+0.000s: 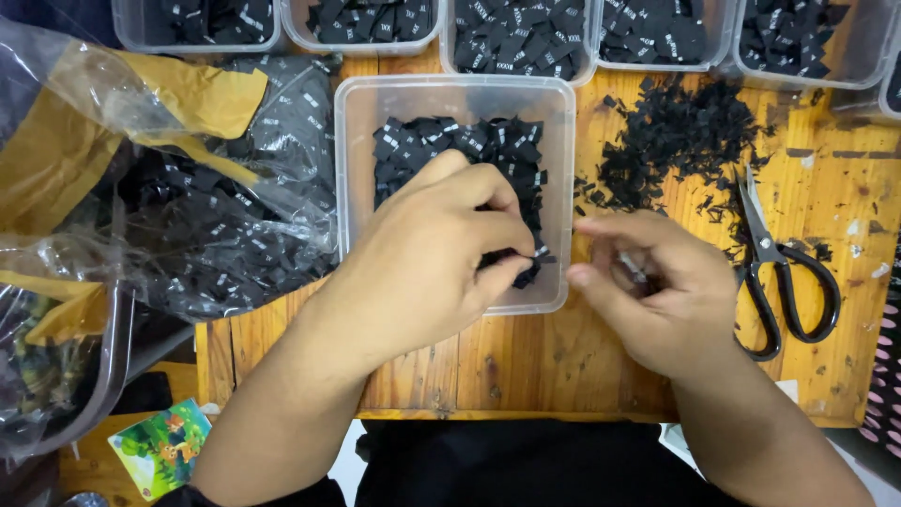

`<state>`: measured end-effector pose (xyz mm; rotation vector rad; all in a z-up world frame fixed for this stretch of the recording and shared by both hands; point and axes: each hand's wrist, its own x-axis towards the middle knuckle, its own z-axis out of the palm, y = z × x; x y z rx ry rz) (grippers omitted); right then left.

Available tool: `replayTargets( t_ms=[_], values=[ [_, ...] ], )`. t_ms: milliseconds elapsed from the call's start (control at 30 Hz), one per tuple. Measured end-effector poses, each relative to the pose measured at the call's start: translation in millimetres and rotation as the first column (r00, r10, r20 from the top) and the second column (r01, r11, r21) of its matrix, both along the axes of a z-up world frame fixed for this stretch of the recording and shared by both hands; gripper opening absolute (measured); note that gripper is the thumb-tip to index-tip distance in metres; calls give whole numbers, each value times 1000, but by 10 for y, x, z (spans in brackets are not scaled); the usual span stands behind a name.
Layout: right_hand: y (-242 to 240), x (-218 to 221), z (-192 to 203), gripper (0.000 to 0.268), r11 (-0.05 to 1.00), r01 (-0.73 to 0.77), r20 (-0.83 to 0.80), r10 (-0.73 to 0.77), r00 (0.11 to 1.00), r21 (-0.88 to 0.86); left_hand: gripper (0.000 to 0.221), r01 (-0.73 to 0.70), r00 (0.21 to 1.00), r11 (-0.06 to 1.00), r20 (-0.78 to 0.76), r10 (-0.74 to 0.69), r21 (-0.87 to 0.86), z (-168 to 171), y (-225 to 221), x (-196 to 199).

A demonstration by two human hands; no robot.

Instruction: Trimming excess threads from fabric labels using snips and sorting them into plastic containers.

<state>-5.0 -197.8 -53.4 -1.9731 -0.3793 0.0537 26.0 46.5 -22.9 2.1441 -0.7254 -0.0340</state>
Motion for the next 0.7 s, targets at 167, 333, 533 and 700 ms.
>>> replayTargets(
  t_ms=[167, 333, 533, 700],
  values=[
    [74, 42, 76, 27, 982, -39, 80, 55, 995, -187, 8, -31, 989, 994, -147, 16, -105, 159, 19, -25],
    [60, 40, 55, 28, 992, -70, 64, 77, 995, -104, 6, -112, 964, 979, -258, 65, -170, 255, -57, -89],
    [-33, -23, -43, 37, 975, -80, -28, 88, 996, 207, 7, -303, 828, 877, -558, 49, -373, 258, -185, -165],
    [-30, -74, 3, 38, 974, 19, -31, -13, 999, 224, 7, -343, 834, 846, -547, 73, -409, 138, -328, -218]
  ],
)
